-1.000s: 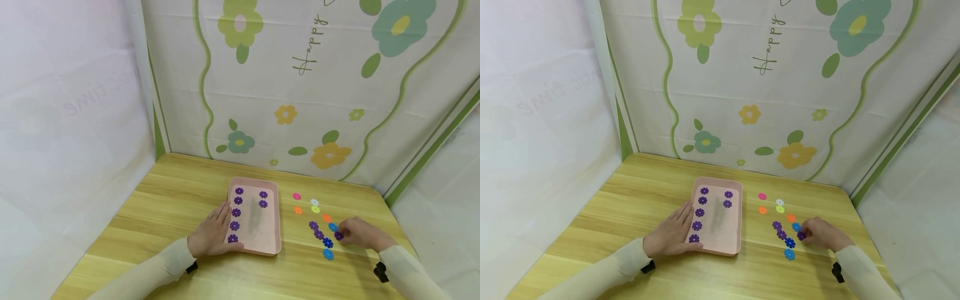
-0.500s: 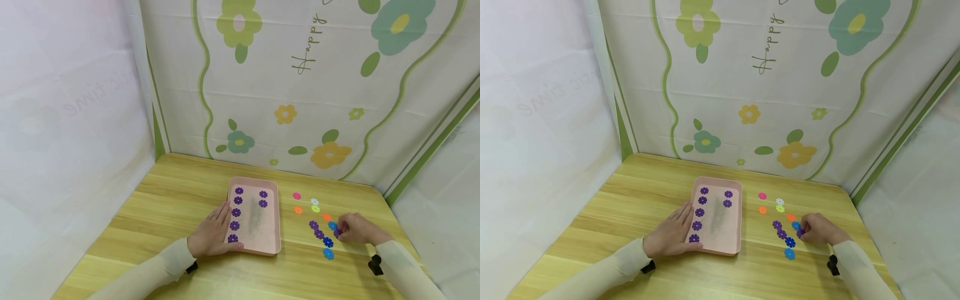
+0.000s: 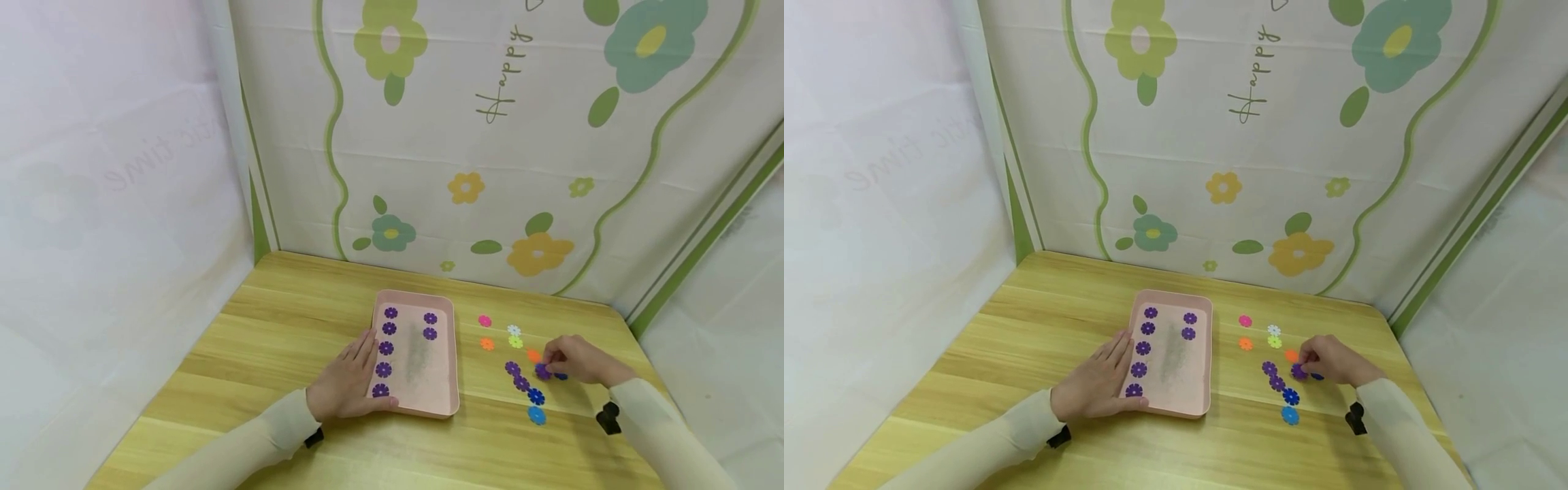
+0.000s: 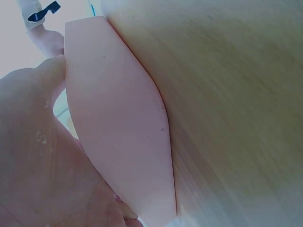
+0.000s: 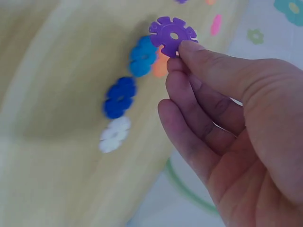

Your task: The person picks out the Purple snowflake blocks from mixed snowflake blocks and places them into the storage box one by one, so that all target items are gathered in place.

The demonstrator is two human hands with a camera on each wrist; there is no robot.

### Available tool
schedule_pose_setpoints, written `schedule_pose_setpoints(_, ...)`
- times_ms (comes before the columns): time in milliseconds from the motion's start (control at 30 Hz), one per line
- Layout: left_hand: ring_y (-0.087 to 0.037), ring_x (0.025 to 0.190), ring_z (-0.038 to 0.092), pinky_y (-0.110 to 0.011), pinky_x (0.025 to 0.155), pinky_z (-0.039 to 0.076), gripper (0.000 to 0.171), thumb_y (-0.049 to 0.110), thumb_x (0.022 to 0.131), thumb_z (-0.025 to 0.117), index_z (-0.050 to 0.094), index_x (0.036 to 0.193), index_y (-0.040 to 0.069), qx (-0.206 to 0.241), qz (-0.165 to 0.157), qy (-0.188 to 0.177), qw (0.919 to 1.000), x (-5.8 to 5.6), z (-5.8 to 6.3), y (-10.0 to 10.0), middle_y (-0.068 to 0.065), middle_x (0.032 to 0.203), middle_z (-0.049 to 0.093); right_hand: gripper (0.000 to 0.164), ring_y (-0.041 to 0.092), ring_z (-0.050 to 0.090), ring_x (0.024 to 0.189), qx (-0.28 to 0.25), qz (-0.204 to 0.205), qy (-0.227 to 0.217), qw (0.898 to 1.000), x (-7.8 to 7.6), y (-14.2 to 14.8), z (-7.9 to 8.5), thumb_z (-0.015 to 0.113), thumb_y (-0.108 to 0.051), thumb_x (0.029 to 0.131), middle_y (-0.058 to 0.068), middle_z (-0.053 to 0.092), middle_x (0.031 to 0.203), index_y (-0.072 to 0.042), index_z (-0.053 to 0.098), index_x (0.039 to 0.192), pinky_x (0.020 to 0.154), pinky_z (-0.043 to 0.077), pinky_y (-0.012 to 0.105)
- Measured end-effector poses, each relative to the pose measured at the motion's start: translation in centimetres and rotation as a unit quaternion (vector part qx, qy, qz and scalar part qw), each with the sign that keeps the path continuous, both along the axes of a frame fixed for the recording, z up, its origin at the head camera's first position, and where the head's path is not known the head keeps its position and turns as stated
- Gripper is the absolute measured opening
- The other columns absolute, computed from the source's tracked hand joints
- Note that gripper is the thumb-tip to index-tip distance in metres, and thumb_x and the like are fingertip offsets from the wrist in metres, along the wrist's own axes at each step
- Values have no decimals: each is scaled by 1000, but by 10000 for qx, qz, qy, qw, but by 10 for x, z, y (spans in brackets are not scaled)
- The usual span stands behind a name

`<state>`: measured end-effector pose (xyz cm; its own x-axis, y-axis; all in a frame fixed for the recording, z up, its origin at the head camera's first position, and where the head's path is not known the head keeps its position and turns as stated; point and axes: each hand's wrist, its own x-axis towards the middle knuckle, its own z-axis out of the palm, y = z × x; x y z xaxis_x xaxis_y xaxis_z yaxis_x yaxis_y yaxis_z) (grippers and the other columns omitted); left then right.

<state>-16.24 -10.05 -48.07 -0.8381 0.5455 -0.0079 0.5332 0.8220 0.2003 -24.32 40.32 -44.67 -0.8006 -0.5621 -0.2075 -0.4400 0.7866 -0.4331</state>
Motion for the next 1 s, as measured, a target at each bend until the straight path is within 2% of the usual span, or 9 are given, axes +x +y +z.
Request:
schedule_pose_setpoints(133, -45, 162, 24, -54, 130, 31, 118, 82, 94, 50, 28, 161, -12, 73, -21, 58, 10000, 1, -3, -1, -32, 172, 19, 9, 3, 58, 69, 32, 144, -34, 9999, -8, -18, 13, 71, -7, 100, -1, 73, 87, -11, 74, 93, 62, 53, 22)
schedule_pose_setpoints(367, -42, 164, 19, -52, 131, 28, 123, 90, 92, 38, 25, 163, -10, -88, 13, 169, 9998, -2, -13, -2, -29, 175, 14, 12, 6, 61, 71, 67, 500, 31, 9987, -25, -63, 33, 70, -7, 101, 0, 74, 87, -11, 74, 91, 65, 54, 22)
schedule_pose_setpoints(633, -44, 163, 21, -52, 131, 29, 118, 84, 94, 47, 27, 162, -11, -117, 6, 80, 9999, 0, -4, -1, -31, 173, 17, 11, 6, 57, 69, 263, 696, 111, 9972, -43, -119, 51, 69, -9, 102, -4, 72, 84, -13, 75, 93, 63, 52, 23)
schedule_pose_setpoints(833, -44, 162, 21, -51, 131, 29, 117, 82, 95, 47, 26, 162, -11, -121, 38, 20, 9999, 1, 1, 0, -30, 173, 18, 10, 5, 56, 70, 512, 1071, 360, 9923, -49, -162, 51, 72, -12, 101, -3, 74, 85, -15, 76, 92, 68, 52, 23)
schedule_pose_setpoints(1000, -43, 163, 21, -50, 132, 29, 117, 83, 94, 47, 26, 162, -10, -178, 34, 30, 9998, 1, 0, 1, -30, 173, 17, 9, 6, 56, 72, 460, 1183, 349, 9913, -50, -191, 47, 73, -11, 100, -4, 74, 88, -14, 77, 93, 70, 54, 23)
